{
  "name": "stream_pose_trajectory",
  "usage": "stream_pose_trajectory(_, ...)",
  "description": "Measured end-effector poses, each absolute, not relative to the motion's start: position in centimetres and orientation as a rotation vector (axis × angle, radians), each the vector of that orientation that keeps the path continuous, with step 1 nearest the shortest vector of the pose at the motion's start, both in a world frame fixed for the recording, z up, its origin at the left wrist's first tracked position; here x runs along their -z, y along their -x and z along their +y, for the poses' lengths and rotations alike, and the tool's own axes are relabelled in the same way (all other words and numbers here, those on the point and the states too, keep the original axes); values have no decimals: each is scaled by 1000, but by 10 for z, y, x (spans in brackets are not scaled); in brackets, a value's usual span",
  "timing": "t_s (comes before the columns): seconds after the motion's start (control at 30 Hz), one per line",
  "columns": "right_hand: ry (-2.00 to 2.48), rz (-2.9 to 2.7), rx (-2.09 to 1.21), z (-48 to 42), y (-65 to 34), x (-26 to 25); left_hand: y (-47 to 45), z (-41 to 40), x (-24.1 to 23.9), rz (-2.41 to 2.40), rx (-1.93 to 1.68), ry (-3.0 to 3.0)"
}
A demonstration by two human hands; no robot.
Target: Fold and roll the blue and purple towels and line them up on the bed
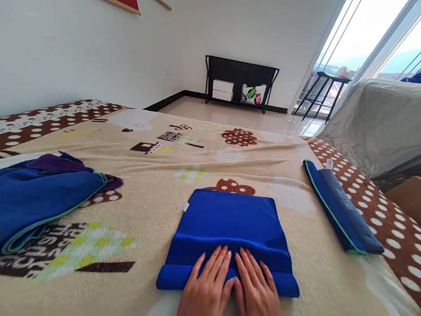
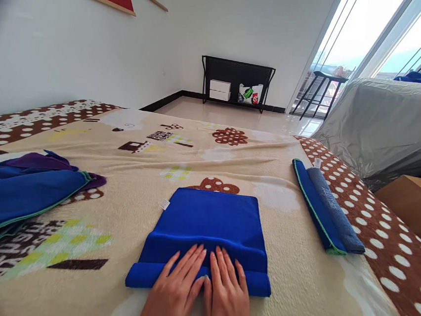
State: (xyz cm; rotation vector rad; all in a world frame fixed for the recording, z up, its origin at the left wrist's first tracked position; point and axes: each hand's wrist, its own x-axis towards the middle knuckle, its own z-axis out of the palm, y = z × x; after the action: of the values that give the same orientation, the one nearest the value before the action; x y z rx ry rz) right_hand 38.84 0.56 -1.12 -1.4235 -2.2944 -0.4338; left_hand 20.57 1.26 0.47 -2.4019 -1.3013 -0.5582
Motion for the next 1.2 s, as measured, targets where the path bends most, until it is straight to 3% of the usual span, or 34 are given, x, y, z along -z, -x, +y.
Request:
stream_pose_trajectory(0.23,1796,-2115,372,6,-453,25,-135,17,3,-1778,509,2214)
stream_pose_trajectory(0.47,1602,-1987,461,-13,-485,24,-116,-3,-2,-1573,797,2190)
stream_pose_trajectory(0.67,1379,-2216,326,-22,-514,21,-95,-14,-9,-1234,679,2478)
stream_pose_trajectory(1.0,1386,-2104,494,-9,-501,15,-107,-7,-14,-1409,848,2395)
stream_pose_trajectory(1.2,1380,-2249,387,-25,-502,2,-102,-18,-22,-1540,796,2534)
